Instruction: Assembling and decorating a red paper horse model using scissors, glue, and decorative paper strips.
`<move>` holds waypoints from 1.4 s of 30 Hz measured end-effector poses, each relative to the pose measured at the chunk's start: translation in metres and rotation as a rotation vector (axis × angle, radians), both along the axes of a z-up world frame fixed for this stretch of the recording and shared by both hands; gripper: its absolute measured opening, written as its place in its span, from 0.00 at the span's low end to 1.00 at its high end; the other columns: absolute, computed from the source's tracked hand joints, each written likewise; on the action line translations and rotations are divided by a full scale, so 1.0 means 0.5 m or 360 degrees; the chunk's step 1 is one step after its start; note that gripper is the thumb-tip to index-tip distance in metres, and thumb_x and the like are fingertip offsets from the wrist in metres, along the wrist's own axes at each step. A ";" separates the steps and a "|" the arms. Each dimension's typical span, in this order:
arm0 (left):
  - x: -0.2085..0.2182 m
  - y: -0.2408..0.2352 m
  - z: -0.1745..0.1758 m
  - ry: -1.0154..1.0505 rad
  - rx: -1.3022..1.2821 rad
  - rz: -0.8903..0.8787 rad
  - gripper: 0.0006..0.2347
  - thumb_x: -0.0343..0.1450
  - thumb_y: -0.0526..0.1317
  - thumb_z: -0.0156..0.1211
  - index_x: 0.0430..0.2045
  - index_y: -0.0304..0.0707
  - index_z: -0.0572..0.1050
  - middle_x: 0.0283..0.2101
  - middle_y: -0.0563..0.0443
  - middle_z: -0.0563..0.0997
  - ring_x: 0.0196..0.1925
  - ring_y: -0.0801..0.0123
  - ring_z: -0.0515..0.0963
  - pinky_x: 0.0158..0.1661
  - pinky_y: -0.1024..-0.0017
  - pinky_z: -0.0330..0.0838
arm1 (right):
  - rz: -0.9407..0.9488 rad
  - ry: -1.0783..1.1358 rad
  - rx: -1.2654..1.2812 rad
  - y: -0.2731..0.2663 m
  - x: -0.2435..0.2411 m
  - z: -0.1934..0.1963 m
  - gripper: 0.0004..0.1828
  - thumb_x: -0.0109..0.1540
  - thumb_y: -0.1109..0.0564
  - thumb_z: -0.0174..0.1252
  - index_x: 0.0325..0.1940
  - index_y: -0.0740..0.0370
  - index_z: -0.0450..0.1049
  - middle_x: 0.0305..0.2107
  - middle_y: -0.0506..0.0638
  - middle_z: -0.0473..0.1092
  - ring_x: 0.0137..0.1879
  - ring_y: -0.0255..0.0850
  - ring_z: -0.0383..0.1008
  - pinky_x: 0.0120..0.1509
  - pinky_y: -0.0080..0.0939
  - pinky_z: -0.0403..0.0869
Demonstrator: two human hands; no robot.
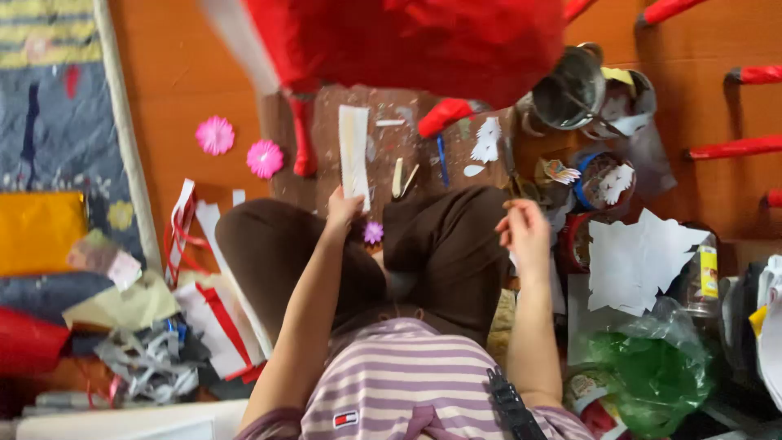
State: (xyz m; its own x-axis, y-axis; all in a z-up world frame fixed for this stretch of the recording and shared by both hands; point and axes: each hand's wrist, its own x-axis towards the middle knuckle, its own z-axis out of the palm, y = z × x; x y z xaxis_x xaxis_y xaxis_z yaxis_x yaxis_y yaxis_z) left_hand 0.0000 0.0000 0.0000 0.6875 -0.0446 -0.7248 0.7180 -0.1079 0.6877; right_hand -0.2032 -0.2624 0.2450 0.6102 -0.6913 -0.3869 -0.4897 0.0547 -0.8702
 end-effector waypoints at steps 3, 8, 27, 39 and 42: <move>0.000 -0.002 -0.043 -0.0074 0.0091 -0.0045 0.28 0.54 0.20 0.64 0.51 0.30 0.70 0.45 0.29 0.75 0.35 0.42 0.81 0.25 0.55 0.82 | 0.0384 0.0367 -0.0201 0.104 0.015 -0.092 0.11 0.63 0.58 0.52 0.48 0.55 0.76 0.22 0.55 0.74 0.21 0.39 0.72 0.20 0.32 0.70; -0.007 0.018 -0.045 -0.0129 0.0343 -0.0219 0.25 0.50 0.22 0.63 0.43 0.35 0.75 0.37 0.39 0.79 0.26 0.51 0.82 0.18 0.61 0.80 | 0.1109 0.0474 -0.0700 0.238 0.145 -0.101 0.20 0.66 0.59 0.45 0.62 0.49 0.70 0.39 0.61 0.75 0.47 0.55 0.77 0.49 0.52 0.77; 0.008 0.005 -0.074 0.0043 0.0359 -0.0300 0.26 0.52 0.21 0.59 0.48 0.23 0.74 0.31 0.32 0.79 0.16 0.51 0.80 0.14 0.65 0.78 | 0.0542 0.1192 -0.0204 0.248 0.431 -0.127 0.41 0.63 0.25 0.36 0.65 0.57 0.63 0.57 0.64 0.65 0.67 0.59 0.61 0.69 0.64 0.58; -0.012 0.004 -0.021 -0.0004 0.0250 -0.0208 0.19 0.49 0.21 0.57 0.35 0.22 0.78 0.23 0.31 0.77 0.21 0.47 0.81 0.17 0.54 0.80 | 0.0632 0.1154 0.0074 0.383 0.285 0.129 0.38 0.65 0.32 0.39 0.63 0.66 0.65 0.61 0.67 0.62 0.71 0.61 0.55 0.74 0.58 0.53; -0.012 -0.005 -0.062 0.0016 0.0128 -0.0125 0.18 0.52 0.22 0.60 0.36 0.20 0.77 0.29 0.29 0.78 0.27 0.47 0.81 0.21 0.53 0.81 | 0.0656 0.1219 0.0139 0.377 0.249 0.120 0.39 0.65 0.33 0.38 0.67 0.64 0.61 0.64 0.60 0.59 0.72 0.55 0.54 0.75 0.56 0.51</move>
State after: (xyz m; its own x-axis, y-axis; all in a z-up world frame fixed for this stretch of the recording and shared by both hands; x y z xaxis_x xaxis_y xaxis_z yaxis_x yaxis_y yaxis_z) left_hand -0.0060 -0.0027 -0.0309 0.6767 -0.0394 -0.7352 0.7121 -0.2184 0.6672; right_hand -0.0787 -0.0737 0.3051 0.3555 -0.4216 -0.8342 -0.9335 -0.2045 -0.2944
